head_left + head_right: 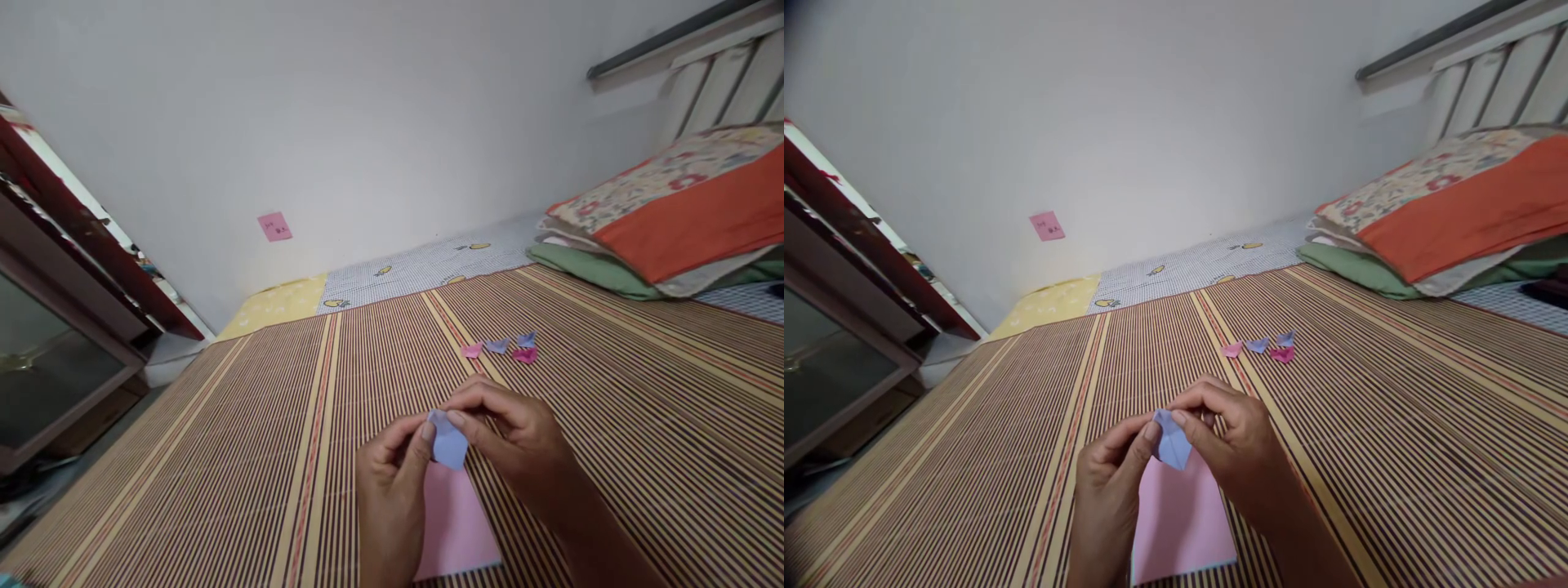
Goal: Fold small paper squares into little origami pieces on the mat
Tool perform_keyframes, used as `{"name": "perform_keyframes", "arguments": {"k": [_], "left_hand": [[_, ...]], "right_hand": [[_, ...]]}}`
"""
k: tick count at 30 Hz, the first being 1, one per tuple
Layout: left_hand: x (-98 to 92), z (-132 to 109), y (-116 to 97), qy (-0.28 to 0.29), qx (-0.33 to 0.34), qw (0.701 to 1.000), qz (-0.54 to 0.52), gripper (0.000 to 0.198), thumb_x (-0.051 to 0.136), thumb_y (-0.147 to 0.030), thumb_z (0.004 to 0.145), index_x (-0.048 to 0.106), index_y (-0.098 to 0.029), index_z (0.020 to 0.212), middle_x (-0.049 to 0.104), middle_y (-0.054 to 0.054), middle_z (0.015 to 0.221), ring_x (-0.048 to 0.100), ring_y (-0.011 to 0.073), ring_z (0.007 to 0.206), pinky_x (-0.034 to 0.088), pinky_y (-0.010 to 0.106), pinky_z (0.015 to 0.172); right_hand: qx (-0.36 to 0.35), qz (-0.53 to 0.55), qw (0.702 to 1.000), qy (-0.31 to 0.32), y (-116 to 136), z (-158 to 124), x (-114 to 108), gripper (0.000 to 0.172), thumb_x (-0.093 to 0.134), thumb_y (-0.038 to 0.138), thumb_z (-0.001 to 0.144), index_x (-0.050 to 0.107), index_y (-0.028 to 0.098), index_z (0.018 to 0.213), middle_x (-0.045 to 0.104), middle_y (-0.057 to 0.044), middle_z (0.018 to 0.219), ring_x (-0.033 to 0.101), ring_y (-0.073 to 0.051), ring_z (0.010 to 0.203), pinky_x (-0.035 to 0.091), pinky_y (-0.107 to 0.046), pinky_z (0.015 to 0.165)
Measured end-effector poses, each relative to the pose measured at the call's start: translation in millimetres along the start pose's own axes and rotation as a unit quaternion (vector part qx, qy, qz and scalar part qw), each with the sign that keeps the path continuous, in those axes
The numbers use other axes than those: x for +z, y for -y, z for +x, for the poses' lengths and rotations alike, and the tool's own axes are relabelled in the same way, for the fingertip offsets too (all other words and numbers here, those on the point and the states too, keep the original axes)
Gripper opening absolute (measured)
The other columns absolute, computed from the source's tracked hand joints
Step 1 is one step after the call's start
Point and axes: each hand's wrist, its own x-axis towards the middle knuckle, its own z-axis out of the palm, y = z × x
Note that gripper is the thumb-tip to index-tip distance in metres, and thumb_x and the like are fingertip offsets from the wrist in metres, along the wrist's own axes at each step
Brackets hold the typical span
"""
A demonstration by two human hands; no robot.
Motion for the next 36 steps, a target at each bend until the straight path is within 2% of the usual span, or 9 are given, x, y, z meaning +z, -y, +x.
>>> {"name": "perform_keyframes", "arguments": {"k": [7,12,17,21,26,33,36], "left_hand": [[0.6,1,-1,-0.019,-0.009,1.0,0.012,0.024,0.077,-0.042,0.086,0.086,-0.021,0.094,0.075,0.005,0.076,0.063,0.0177,0.07,0.052,0.027,0.067],[-1.0,4,1,-0.014,-0.02,1.0,0.005,0.022,0.079,-0.039,0.083,0.086,-0.02,0.09,0.073,0.005,0.073,0.062,0.0174,0.069,0.051,0.027,0.067],[-3.2,5,5,-0.025,-0.027,0.999,-0.014,0.022,0.08,-0.039,0.083,0.085,-0.018,0.089,0.065,0.002,0.065,0.056,0.0148,0.064,0.049,0.025,0.063],[-5.5,5,5,-0.029,-0.021,0.999,-0.003,0.024,0.079,-0.04,0.084,0.085,-0.017,0.09,0.064,0.002,0.066,0.056,0.0149,0.063,0.048,0.025,0.062],[-6.0,5,3,-0.007,-0.019,1.0,0.014,0.023,0.079,-0.04,0.083,0.086,-0.018,0.088,0.068,0.004,0.067,0.059,0.0172,0.065,0.05,0.027,0.063],[-5.8,5,4,-0.003,-0.032,0.999,0.01,0.023,0.08,-0.039,0.083,0.085,-0.017,0.087,0.066,0.003,0.065,0.057,0.0157,0.063,0.047,0.026,0.061],[-8.4,8,7,-0.019,-0.052,0.998,-0.03,0.023,0.083,-0.038,0.079,0.084,-0.016,0.084,0.066,0.002,0.064,0.055,0.0137,0.061,0.046,0.024,0.06]], "right_hand": [[-0.003,-0.025,1.0,-0.003,5,0,8,0.015,0.064,0.014,0.092,0.07,0.023,0.082,0.067,0.0,0.08,0.064,-0.018,0.078,0.047,-0.031,0.07],[-0.007,-0.019,1.0,0.01,5,1,9,0.015,0.064,0.014,0.092,0.072,0.022,0.082,0.068,-0.001,0.082,0.065,-0.018,0.08,0.048,-0.031,0.073],[0.062,0.064,0.996,0.015,4,1,5,0.01,0.065,0.025,0.094,0.073,0.023,0.089,0.066,-0.001,0.086,0.063,-0.019,0.082,0.049,-0.031,0.073],[0.093,0.092,0.991,0.009,3,1,7,0.013,0.066,0.025,0.091,0.069,0.021,0.08,0.062,0.0,0.077,0.058,-0.016,0.072,0.045,-0.028,0.066],[0.115,0.11,0.987,0.02,3,1,10,0.014,0.068,0.025,0.088,0.067,0.02,0.075,0.06,0.001,0.071,0.054,-0.015,0.067,0.042,-0.027,0.06],[0.092,0.051,0.994,0.022,3,1,11,0.015,0.067,0.023,0.088,0.068,0.02,0.074,0.057,0.001,0.07,0.05,-0.014,0.064,0.04,-0.028,0.059],[0.078,0.041,0.996,0.02,1,1,10,0.011,0.063,0.023,0.093,0.071,0.021,0.086,0.064,0.0,0.078,0.058,-0.016,0.071,0.046,-0.029,0.065]]}}
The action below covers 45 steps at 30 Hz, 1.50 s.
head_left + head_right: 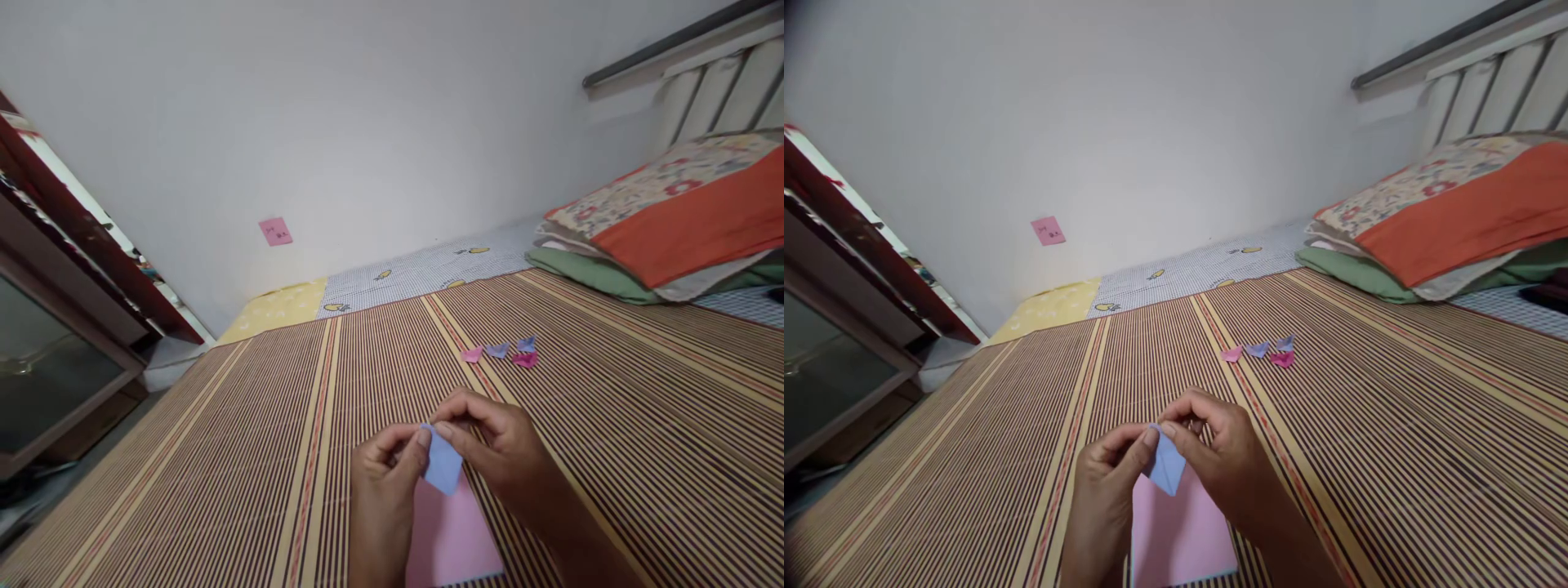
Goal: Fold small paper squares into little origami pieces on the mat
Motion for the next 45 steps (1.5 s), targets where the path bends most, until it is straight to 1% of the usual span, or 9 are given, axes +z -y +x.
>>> {"name": "perform_keyframes", "arguments": {"k": [2,5,9,12,16,22,29,37,45], "left_hand": [[-3.0,4,2,-0.023,-0.015,0.999,-0.047,0.023,0.086,-0.037,0.076,0.083,-0.015,0.081,0.066,0.001,0.064,0.056,0.0128,0.062,0.046,0.023,0.06],[-7.2,8,3,-0.049,-0.033,0.991,-0.116,0.025,0.091,-0.036,0.068,0.081,-0.015,0.074,0.066,0.001,0.062,0.055,0.0113,0.059,0.045,0.022,0.059],[-9.1,9,0,-0.04,-0.057,0.986,-0.154,0.027,0.093,-0.036,0.064,0.078,-0.014,0.068,0.065,0.0,0.059,0.053,0.0094,0.055,0.043,0.02,0.055],[-8.1,7,-2,-0.032,-0.056,0.987,-0.144,0.027,0.093,-0.036,0.064,0.078,-0.014,0.068,0.065,0.0,0.061,0.054,0.0098,0.057,0.042,0.02,0.055],[-7.1,6,-3,-0.01,-0.032,0.992,-0.123,0.023,0.089,-0.034,0.07,0.078,-0.015,0.069,0.064,0.0,0.06,0.052,0.0105,0.057,0.043,0.022,0.056],[-10.3,5,-3,-0.009,0.021,0.997,-0.069,0.015,0.083,-0.03,0.079,0.079,-0.017,0.075,0.065,0.0,0.064,0.054,0.0129,0.063,0.045,0.024,0.062],[-10.6,3,-3,0.026,0.037,0.996,-0.079,0.008,0.079,-0.025,0.085,0.08,-0.019,0.079,0.066,-0.001,0.066,0.056,0.0122,0.064,0.045,0.023,0.063],[-20.6,3,-5,0.074,0.029,0.996,-0.05,0.009,0.079,-0.026,0.086,0.083,-0.018,0.084,0.064,0.0,0.063,0.055,0.0125,0.062,0.045,0.023,0.061],[-19.1,0,-12,0.091,0.068,0.993,0.009,0.023,0.067,-0.03,0.096,0.083,-0.018,0.086,0.071,0.003,0.072,0.06,0.0149,0.069,0.048,0.025,0.068]], "right_hand": [[-0.026,-0.005,1.0,0.006,0,-1,-3,0.016,0.058,0.018,0.096,0.072,0.023,0.099,0.07,-0.003,0.093,0.065,-0.019,0.088,0.051,-0.032,0.08],[-0.08,-0.048,0.993,0.065,4,-3,-6,0.03,0.055,0.007,0.091,0.074,0.027,0.103,0.069,-0.005,0.117,0.064,-0.022,0.113,0.049,-0.038,0.099],[-0.107,-0.101,0.982,0.117,6,-5,-3,0.038,0.06,0.0,0.083,0.077,0.029,0.101,0.063,-0.005,0.132,0.06,-0.025,0.124,0.048,-0.041,0.103],[-0.106,-0.106,0.983,0.108,2,-6,3,0.025,0.068,0.007,0.087,0.078,0.029,0.095,0.061,-0.005,0.134,0.058,-0.027,0.127,0.047,-0.042,0.104],[-0.089,-0.086,0.988,0.09,1,-5,9,0.014,0.068,0.016,0.093,0.076,0.026,0.087,0.062,-0.006,0.127,0.059,-0.026,0.122,0.048,-0.039,0.098],[-0.079,-0.06,0.995,0.023,9,-5,18,0.016,0.066,0.015,0.093,0.07,0.022,0.079,0.063,-0.004,0.108,0.062,-0.022,0.108,0.048,-0.032,0.091],[-0.099,-0.053,0.994,0.0,8,-5,23,0.019,0.062,0.011,0.092,0.062,0.022,0.076,0.059,0.001,0.085,0.059,-0.016,0.082,0.045,-0.029,0.074],[-0.097,-0.081,0.992,0.0,7,-5,23,0.02,0.061,0.007,0.088,0.059,0.021,0.074,0.058,0.0,0.083,0.058,-0.017,0.081,0.043,-0.03,0.071],[-0.109,-0.08,0.991,-0.006,6,-4,24,0.022,0.06,0.005,0.088,0.057,0.02,0.072,0.057,0.001,0.081,0.058,-0.016,0.079,0.042,-0.029,0.07]]}}
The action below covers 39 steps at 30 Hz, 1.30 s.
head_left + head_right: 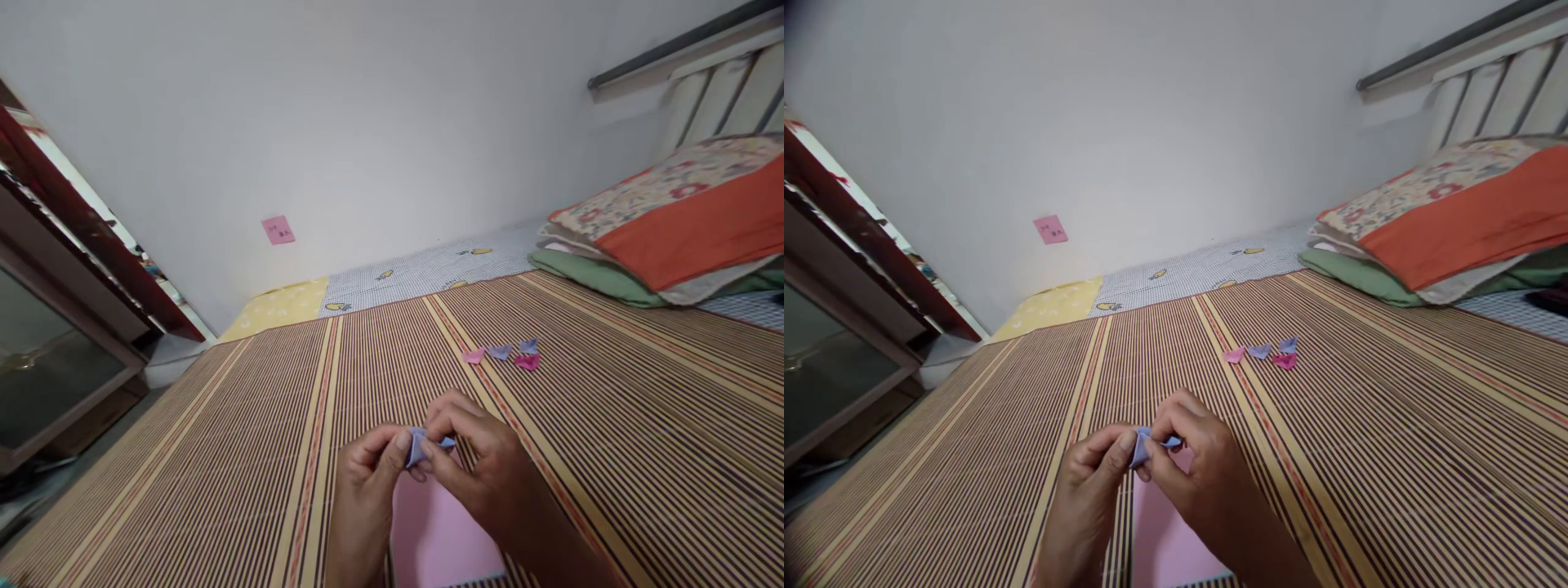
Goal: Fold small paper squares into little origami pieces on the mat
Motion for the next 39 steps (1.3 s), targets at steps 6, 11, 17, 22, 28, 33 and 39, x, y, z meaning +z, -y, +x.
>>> {"name": "perform_keyframes", "arguments": {"k": [6,11,17,22,28,33,39], "left_hand": [[-1.5,0,1,-0.006,-0.019,1.0,-0.018,0.012,0.076,-0.03,0.089,0.084,-0.02,0.09,0.073,0.002,0.071,0.063,0.0138,0.069,0.052,0.023,0.069],[-0.7,-1,0,-0.016,-0.013,1.0,0.008,0.012,0.076,-0.029,0.089,0.084,-0.02,0.09,0.074,0.003,0.072,0.064,0.0139,0.068,0.052,0.023,0.067],[3.1,-1,-2,-0.024,-0.003,0.999,0.035,0.015,0.073,-0.031,0.091,0.084,-0.021,0.089,0.075,0.004,0.073,0.065,0.0146,0.068,0.052,0.023,0.066],[6.1,-2,-5,-0.026,0.0,0.999,0.032,0.012,0.076,-0.031,0.087,0.085,-0.022,0.088,0.075,0.003,0.071,0.065,0.0137,0.067,0.052,0.021,0.064],[11.1,-1,-3,-0.054,-0.001,0.998,0.039,0.007,0.081,-0.026,0.08,0.085,-0.021,0.083,0.072,0.002,0.065,0.063,0.0125,0.062,0.051,0.019,0.06],[11.0,-1,-2,-0.057,0.006,0.996,0.062,0.009,0.079,-0.026,0.083,0.085,-0.02,0.083,0.072,0.002,0.065,0.064,0.0131,0.062,0.051,0.02,0.059],[11.9,-2,-4,-0.06,0.023,0.995,0.081,0.01,0.077,-0.026,0.084,0.084,-0.02,0.082,0.072,0.002,0.065,0.064,0.0135,0.061,0.051,0.02,0.058]], "right_hand": [[-0.003,0.014,1.0,-0.005,1,1,-1,0.022,0.061,0.004,0.087,0.057,0.02,0.072,0.058,0.001,0.081,0.059,-0.015,0.079,0.043,-0.029,0.07],[-0.003,0.016,1.0,-0.008,1,1,-2,0.022,0.062,0.004,0.085,0.056,0.02,0.071,0.057,0.002,0.08,0.059,-0.015,0.078,0.042,-0.028,0.068],[0.004,0.013,1.0,-0.008,0,0,-2,0.023,0.061,0.005,0.086,0.054,0.02,0.071,0.056,0.002,0.08,0.058,-0.015,0.077,0.042,-0.029,0.068],[0.011,0.015,1.0,-0.01,1,1,-3,0.024,0.06,0.005,0.086,0.052,0.02,0.07,0.056,0.002,0.08,0.057,-0.014,0.076,0.042,-0.029,0.068],[0.017,0.021,1.0,-0.011,1,1,-3,0.023,0.059,0.003,0.084,0.053,0.021,0.071,0.058,0.002,0.081,0.058,-0.015,0.078,0.043,-0.029,0.069],[0.026,0.03,0.999,-0.01,1,-1,-4,0.022,0.059,0.003,0.084,0.055,0.021,0.071,0.058,0.002,0.081,0.058,-0.015,0.078,0.044,-0.03,0.069],[0.031,0.029,0.999,-0.013,2,0,-5,0.021,0.06,0.004,0.084,0.056,0.02,0.072,0.058,0.001,0.081,0.058,-0.016,0.078,0.044,-0.03,0.068]]}}
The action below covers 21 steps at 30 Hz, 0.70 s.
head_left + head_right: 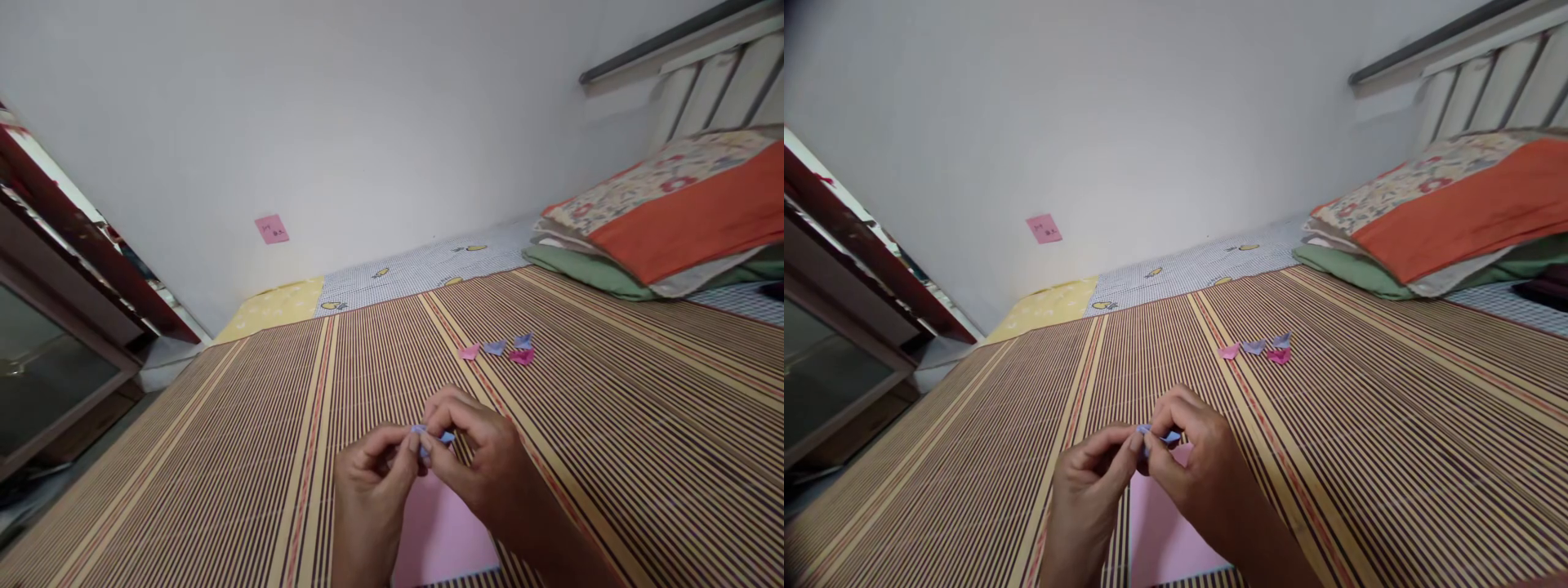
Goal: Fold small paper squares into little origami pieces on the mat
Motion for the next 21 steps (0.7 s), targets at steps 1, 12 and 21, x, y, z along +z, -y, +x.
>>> {"name": "perform_keyframes", "arguments": {"k": [1,12,21], "left_hand": [[0.4,0.0,-0.1,-0.003,0.0,1.0,0.002,0.01,0.077,-0.026,0.084,0.084,-0.019,0.082,0.072,0.002,0.065,0.064,0.0135,0.06,0.051,0.02,0.057],[0.4,3.0,1.6,-0.096,0.007,0.995,-0.001,0.018,0.079,-0.034,0.083,0.08,-0.018,0.076,0.076,0.004,0.067,0.069,0.0167,0.06,0.057,0.024,0.058],[1.4,-0.8,5.0,-0.105,0.006,0.994,-0.015,0.016,0.078,-0.033,0.086,0.079,-0.018,0.08,0.075,0.003,0.07,0.069,0.0174,0.064,0.058,0.025,0.06]], "right_hand": [[0.003,-0.001,1.0,0.003,0.1,0.3,-0.1,0.021,0.06,0.004,0.084,0.056,0.02,0.072,0.058,0.001,0.082,0.058,-0.016,0.078,0.044,-0.03,0.068],[0.036,0.007,0.999,0.001,4.0,0.5,2.0,0.017,0.059,0.01,0.09,0.062,0.021,0.077,0.063,0.001,0.08,0.059,-0.016,0.076,0.045,-0.03,0.069],[0.128,0.121,0.984,-0.038,3.4,-0.3,4.7,0.003,0.064,0.019,0.09,0.063,0.02,0.087,0.069,-0.001,0.074,0.07,-0.018,0.072,0.055,-0.03,0.066]]}}
